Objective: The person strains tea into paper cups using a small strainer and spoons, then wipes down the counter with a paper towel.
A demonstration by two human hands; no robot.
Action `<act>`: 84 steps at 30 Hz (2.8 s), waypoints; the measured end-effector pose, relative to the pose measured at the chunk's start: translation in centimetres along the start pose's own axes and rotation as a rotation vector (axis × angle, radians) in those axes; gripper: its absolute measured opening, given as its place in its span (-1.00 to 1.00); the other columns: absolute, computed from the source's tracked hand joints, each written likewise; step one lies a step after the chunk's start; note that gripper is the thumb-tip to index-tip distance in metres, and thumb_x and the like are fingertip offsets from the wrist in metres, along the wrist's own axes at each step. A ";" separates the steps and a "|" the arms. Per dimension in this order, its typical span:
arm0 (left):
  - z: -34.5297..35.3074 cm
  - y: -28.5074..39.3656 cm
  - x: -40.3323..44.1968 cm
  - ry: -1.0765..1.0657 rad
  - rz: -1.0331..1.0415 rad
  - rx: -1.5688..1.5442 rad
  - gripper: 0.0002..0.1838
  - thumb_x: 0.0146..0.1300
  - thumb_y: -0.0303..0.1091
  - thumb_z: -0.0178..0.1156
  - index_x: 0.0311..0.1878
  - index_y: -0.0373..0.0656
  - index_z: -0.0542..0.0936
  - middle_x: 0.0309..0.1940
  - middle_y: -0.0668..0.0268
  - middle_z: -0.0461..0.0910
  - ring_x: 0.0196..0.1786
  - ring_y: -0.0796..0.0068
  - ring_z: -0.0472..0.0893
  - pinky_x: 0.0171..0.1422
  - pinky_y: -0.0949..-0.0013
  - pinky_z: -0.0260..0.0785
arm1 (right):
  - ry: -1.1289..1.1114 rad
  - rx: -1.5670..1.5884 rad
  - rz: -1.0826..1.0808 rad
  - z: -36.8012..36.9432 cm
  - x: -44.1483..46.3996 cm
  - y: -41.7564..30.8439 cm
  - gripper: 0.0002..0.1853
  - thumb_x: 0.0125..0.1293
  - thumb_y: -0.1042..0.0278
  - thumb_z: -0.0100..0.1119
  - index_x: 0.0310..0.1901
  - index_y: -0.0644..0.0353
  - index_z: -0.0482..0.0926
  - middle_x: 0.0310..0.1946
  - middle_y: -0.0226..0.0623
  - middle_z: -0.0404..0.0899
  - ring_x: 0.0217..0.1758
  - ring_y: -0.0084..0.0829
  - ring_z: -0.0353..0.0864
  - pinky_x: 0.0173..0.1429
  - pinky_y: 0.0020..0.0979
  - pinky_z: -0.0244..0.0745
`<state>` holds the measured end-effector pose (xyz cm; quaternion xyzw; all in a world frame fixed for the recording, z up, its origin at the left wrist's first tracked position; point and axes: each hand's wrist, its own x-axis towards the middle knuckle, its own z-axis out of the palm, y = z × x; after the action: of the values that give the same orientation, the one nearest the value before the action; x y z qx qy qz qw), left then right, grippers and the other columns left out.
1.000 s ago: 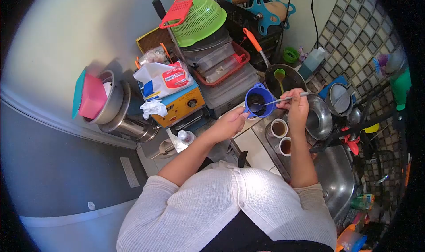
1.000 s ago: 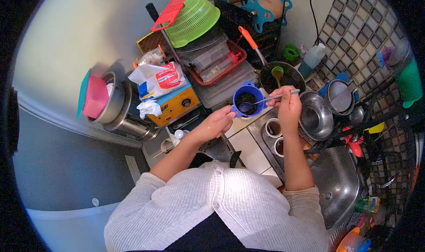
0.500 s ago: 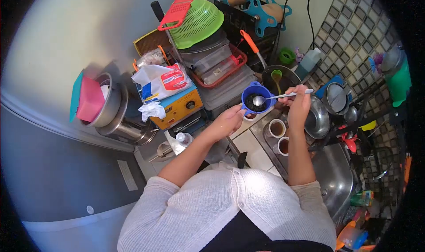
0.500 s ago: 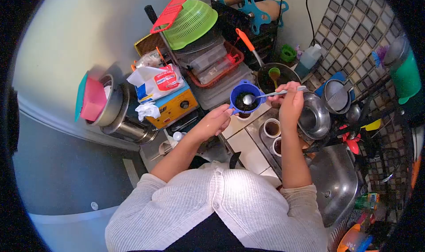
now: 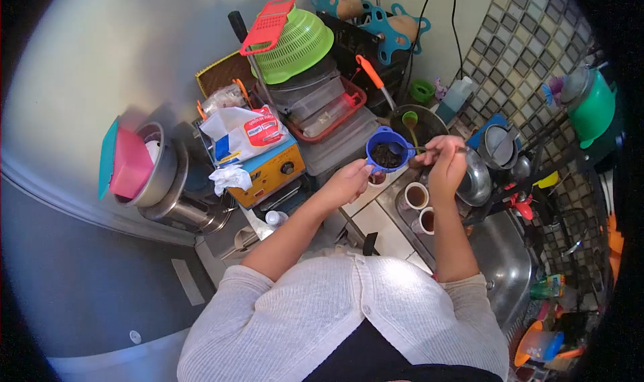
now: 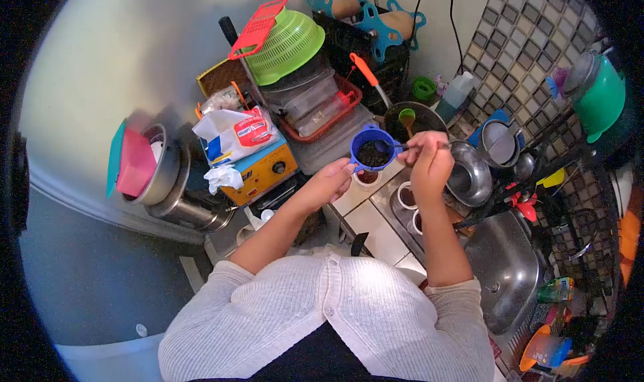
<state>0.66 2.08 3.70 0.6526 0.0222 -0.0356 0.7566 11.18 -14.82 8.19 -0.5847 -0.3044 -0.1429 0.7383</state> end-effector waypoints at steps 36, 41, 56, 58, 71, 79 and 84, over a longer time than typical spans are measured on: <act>-6.2 1.3 -1.3 -0.154 -0.097 -0.097 -0.73 0.39 -0.13 -0.09 -0.05 -0.09 0.43 -0.56 0.55 0.32 -0.69 0.77 0.19 -0.64 0.64 0.00 | -0.297 -1.120 0.085 1.7 -9.0 1.7 -0.63 -0.01 0.39 0.21 -0.08 0.10 0.48 -0.02 -0.16 0.44 0.10 -0.12 0.39 0.10 -0.09 0.23; -7.1 2.5 -2.8 -0.155 -0.101 -0.080 -0.73 0.39 -0.14 -0.10 -0.05 -0.11 0.43 -0.57 0.54 0.33 -0.70 0.78 0.19 -0.66 0.65 -0.04 | -0.614 -1.264 0.090 3.7 -6.8 3.7 -0.39 -0.10 0.16 0.33 0.07 0.09 0.43 0.12 -0.13 0.33 0.15 -0.06 0.37 0.13 -0.03 0.26; -9.7 1.1 -6.2 -0.199 -0.169 -0.006 -0.71 0.40 -0.13 -0.10 -0.03 -0.11 0.44 -0.53 0.54 0.34 -0.67 0.81 0.17 -0.64 0.68 -0.02 | -0.529 -1.055 0.368 3.2 -5.6 2.2 -0.40 -0.17 0.17 0.38 0.02 0.04 0.50 -0.10 -0.10 0.46 0.01 -0.09 0.50 0.08 -0.21 0.43; -9.5 0.7 -5.8 -0.231 -0.159 0.001 -0.71 0.40 -0.14 -0.10 -0.01 -0.10 0.45 -0.53 0.54 0.34 -0.66 0.82 0.17 -0.63 0.68 0.00 | -0.436 -1.064 0.260 2.4 -5.3 -1.5 -0.39 -0.16 0.17 0.37 0.04 0.05 0.49 -0.11 -0.08 0.48 0.00 -0.09 0.50 0.09 -0.25 0.40; -4.9 -0.5 -2.7 -0.260 -0.151 0.005 -0.75 0.39 -0.15 -0.06 -0.04 -0.07 0.45 -0.52 0.54 0.34 -0.67 0.82 0.21 -0.61 0.70 0.02 | -0.188 -1.324 0.483 -10.8 -11.3 -9.8 -0.39 -0.21 0.22 0.41 0.00 0.05 0.51 -0.13 -0.18 0.51 0.00 -0.13 0.49 0.08 -0.24 0.40; -1.6 -1.4 -1.4 -0.122 -0.146 -0.114 -0.72 0.36 -0.16 -0.09 0.02 -0.02 0.46 -0.49 0.56 0.36 -0.64 0.78 0.26 -0.58 0.67 0.02 | -0.273 -1.257 0.580 -14.6 -14.4 -4.6 -0.38 -0.17 0.18 0.42 0.04 0.03 0.50 -0.05 -0.15 0.50 0.07 -0.10 0.46 0.13 -0.18 0.36; 0.1 -2.3 -2.1 -0.079 -0.145 -0.159 -0.70 0.35 -0.20 -0.11 0.08 -0.01 0.41 -0.48 0.57 0.35 -0.60 0.77 0.26 -0.55 0.66 0.07 | -0.324 -1.274 0.546 -15.9 -14.7 -2.7 -0.30 -0.17 0.24 0.41 0.13 -0.01 0.42 0.01 -0.22 0.47 0.12 -0.14 0.43 0.15 -0.11 0.33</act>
<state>-1.64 1.75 1.65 0.5852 0.0425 -0.1141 0.8017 2.75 -32.80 -0.83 -0.9719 -0.1102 -0.0145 0.2076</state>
